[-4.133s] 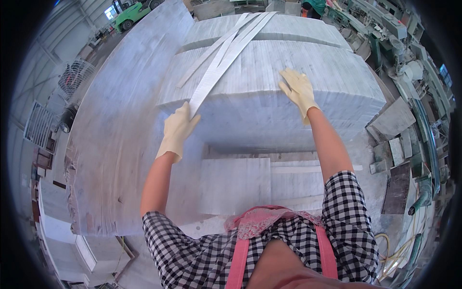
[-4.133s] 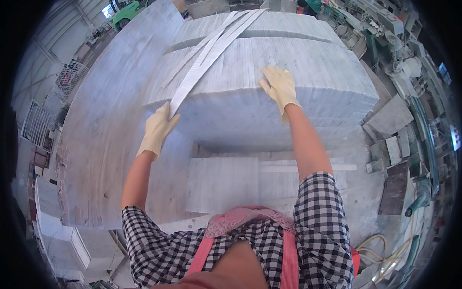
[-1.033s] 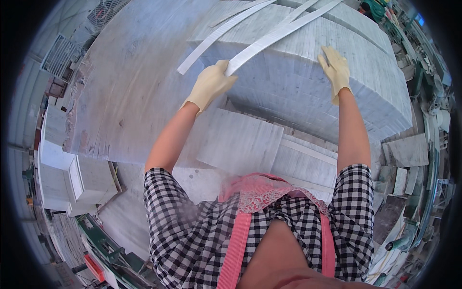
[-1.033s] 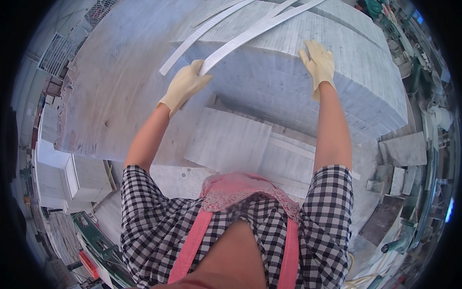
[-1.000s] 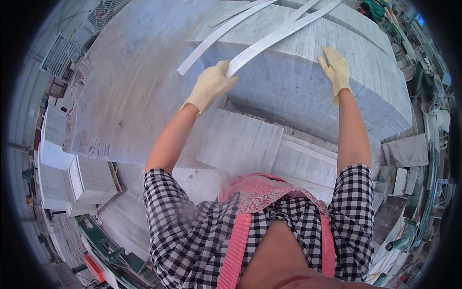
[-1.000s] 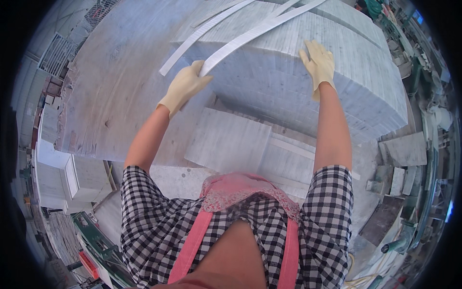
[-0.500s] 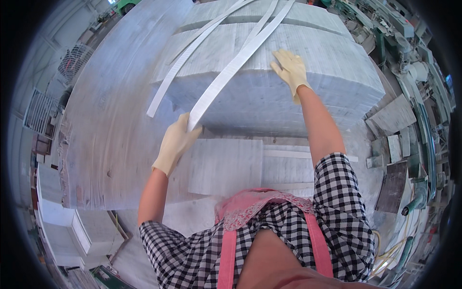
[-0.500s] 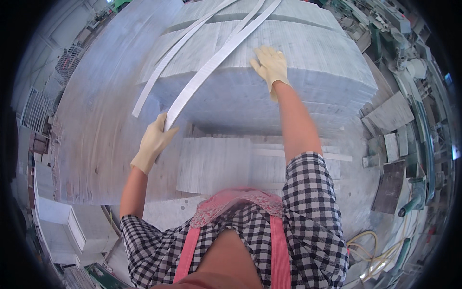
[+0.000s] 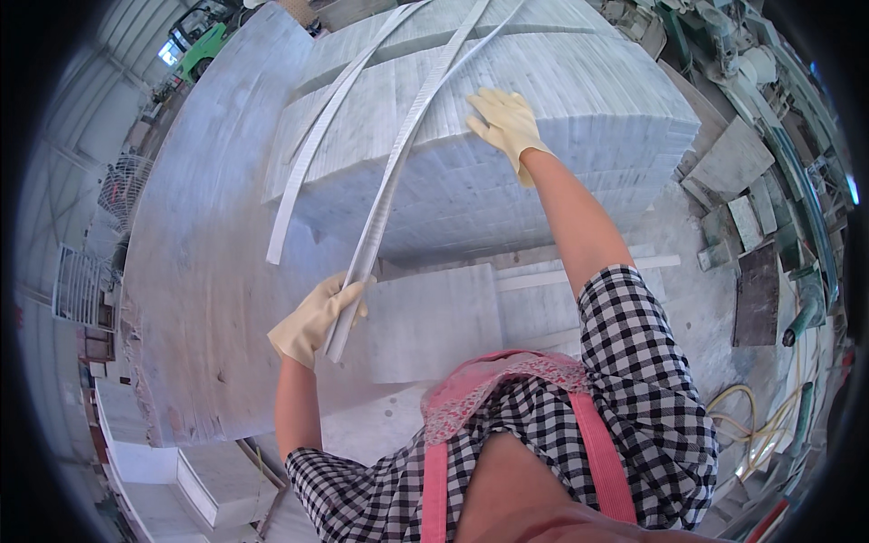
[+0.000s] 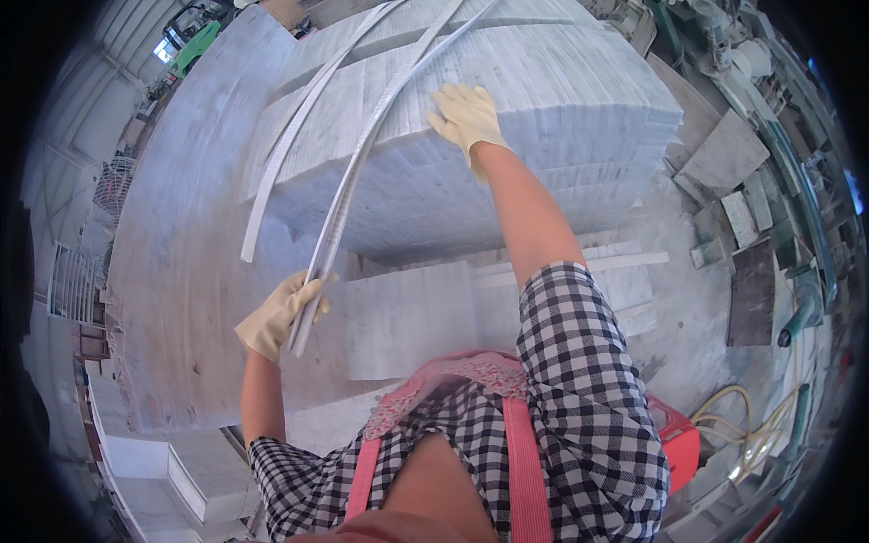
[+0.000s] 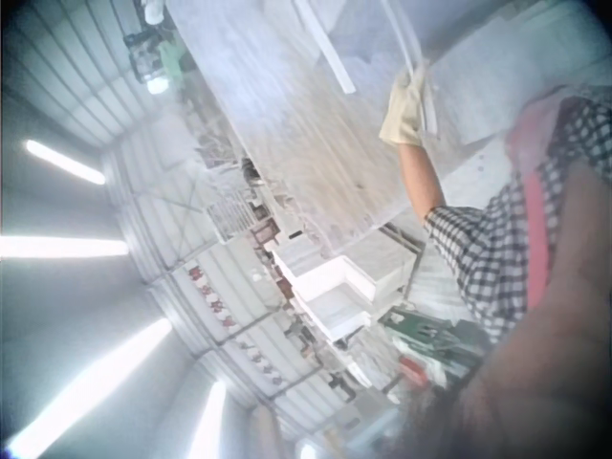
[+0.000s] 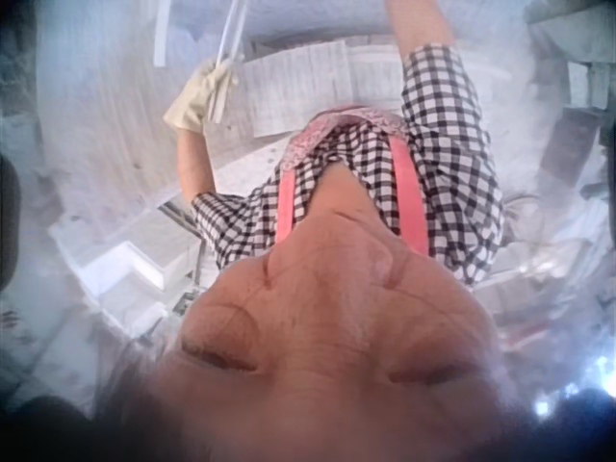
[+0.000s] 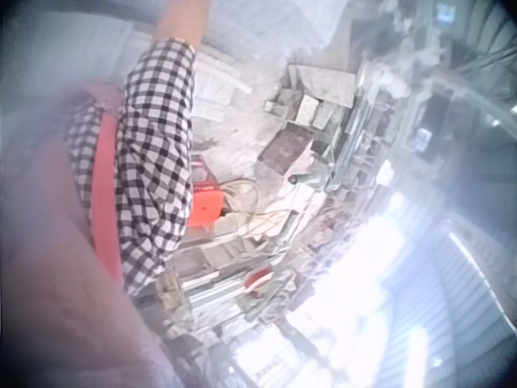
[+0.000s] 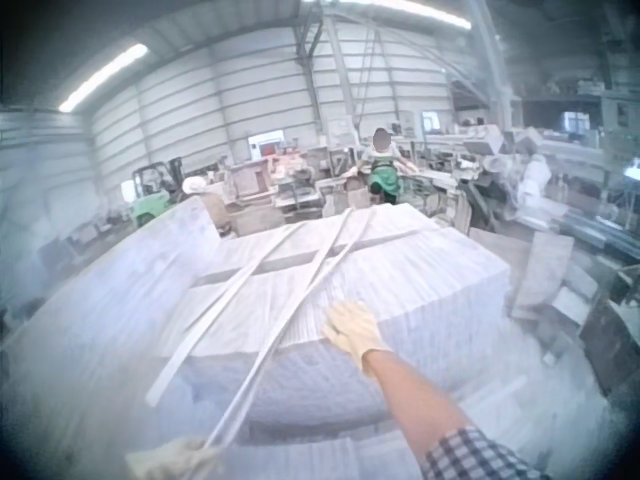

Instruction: The person picks up rectangular ceramic plates from a conveyor and stacks them on a growing pile. They repeatedly lift plates, align them, and place them on top of the stack, occasionally adjusting the pile to keep it stable.

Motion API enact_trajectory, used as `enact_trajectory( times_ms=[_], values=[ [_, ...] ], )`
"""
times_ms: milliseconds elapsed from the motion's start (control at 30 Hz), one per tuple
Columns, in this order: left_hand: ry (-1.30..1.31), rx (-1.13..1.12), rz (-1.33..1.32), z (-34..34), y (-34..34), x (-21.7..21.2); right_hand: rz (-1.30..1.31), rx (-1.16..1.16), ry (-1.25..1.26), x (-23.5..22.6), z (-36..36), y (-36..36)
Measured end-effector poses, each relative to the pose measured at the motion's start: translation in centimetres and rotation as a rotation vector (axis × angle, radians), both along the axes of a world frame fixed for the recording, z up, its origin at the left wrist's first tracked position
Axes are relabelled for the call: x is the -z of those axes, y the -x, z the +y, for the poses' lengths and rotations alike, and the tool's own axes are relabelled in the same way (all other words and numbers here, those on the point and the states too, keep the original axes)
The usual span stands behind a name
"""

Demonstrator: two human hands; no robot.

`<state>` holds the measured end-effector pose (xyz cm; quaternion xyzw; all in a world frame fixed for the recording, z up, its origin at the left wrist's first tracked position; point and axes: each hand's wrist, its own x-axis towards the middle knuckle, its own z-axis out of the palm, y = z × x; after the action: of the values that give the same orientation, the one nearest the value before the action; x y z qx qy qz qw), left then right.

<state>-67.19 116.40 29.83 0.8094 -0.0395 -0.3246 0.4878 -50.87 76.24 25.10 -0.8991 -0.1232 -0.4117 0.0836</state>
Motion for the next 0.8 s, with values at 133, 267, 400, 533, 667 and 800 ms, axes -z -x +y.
enact_trajectory(
  times_ms=[133, 267, 400, 533, 667, 800],
  values=[
    [0.011, 0.02, -0.001, 0.1, -0.2, -0.4, 0.298, 0.058, 0.004, -0.6, 0.1, 0.5],
    [-0.009, 0.023, 0.006, 0.5, -0.6, 0.7, 0.229, 0.07, 0.035, -0.5, 0.1, 0.9],
    [-0.2, 0.001, -0.235, 0.4, -0.6, 2.5, 0.05, 0.039, 0.053, -0.2, 0.2, 0.5],
    [-0.577, -0.001, -0.573, -0.2, -0.1, 3.7, 0.282, 0.061, -0.036, -0.2, 0.1, 0.0],
    [-0.662, -0.024, -0.604, -0.6, -0.8, 3.8, 0.21, 0.066, 0.023, -0.2, 0.1, 0.1],
    [-0.656, -0.011, -0.759, -1.3, -2.8, 3.3, 0.153, 0.057, 0.015, -0.4, 0.2, 0.1]
  ],
)
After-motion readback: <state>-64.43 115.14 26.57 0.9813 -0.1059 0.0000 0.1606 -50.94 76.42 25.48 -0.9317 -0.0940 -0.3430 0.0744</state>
